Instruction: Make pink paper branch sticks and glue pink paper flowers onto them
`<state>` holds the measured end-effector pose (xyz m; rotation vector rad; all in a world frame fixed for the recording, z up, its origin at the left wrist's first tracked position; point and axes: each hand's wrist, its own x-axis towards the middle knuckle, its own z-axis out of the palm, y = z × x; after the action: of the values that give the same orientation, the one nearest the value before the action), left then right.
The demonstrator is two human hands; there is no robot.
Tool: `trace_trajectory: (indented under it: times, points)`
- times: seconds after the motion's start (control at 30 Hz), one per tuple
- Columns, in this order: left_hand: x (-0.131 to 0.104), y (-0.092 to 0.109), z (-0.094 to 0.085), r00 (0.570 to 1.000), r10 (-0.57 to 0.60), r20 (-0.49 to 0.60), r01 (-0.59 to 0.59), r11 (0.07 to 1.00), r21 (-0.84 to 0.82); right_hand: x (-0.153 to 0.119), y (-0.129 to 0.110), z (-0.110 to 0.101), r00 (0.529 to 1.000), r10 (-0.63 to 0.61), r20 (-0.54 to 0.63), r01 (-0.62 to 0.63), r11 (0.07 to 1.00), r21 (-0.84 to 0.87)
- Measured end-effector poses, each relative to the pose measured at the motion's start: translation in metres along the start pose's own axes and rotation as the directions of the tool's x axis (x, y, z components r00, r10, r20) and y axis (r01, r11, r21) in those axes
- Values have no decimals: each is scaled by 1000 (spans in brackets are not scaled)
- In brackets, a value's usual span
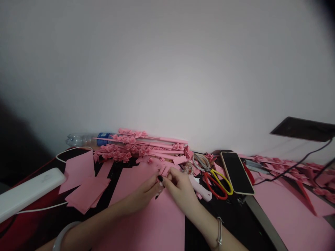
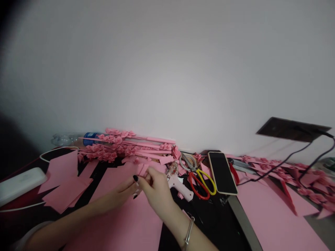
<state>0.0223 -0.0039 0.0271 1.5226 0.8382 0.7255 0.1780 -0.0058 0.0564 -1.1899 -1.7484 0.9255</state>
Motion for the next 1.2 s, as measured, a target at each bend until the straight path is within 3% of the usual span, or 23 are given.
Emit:
trace_trajectory:
  times: [0.17, 0.33, 0.5, 0.7, 0.9, 1.03, 1.2]
  points:
    - [0, 1, 3, 998, 66, 25, -65, 998, -9, 14, -20, -6, 998, -15, 58, 26, 981, -192]
    - [-2, -3, 2, 1000, -3, 17, 3, 999, 45, 15, -25, -8, 988, 15, 151, 16, 979, -204]
    - [3, -17, 0, 997, -21, 76, 29, 992, -119, 15, -29, -10, 976, 41, 212, 5, 976, -216]
    - [3, -24, 2, 993, -97, 64, 108, 971, -211, 13, -31, -11, 976, 12, 217, 45, 965, -257]
    - [3, -23, 6, 994, -98, 38, 104, 972, -211, 11, -29, -7, 979, 22, 204, 22, 978, -210]
    - [1, -21, 8, 997, -42, 57, 55, 968, -245, 12, -29, -5, 988, 52, 148, -17, 973, -229]
    - [-4, -15, 10, 986, -112, 126, 146, 942, -303, 14, -29, -6, 975, 149, 165, -129, 984, -125]
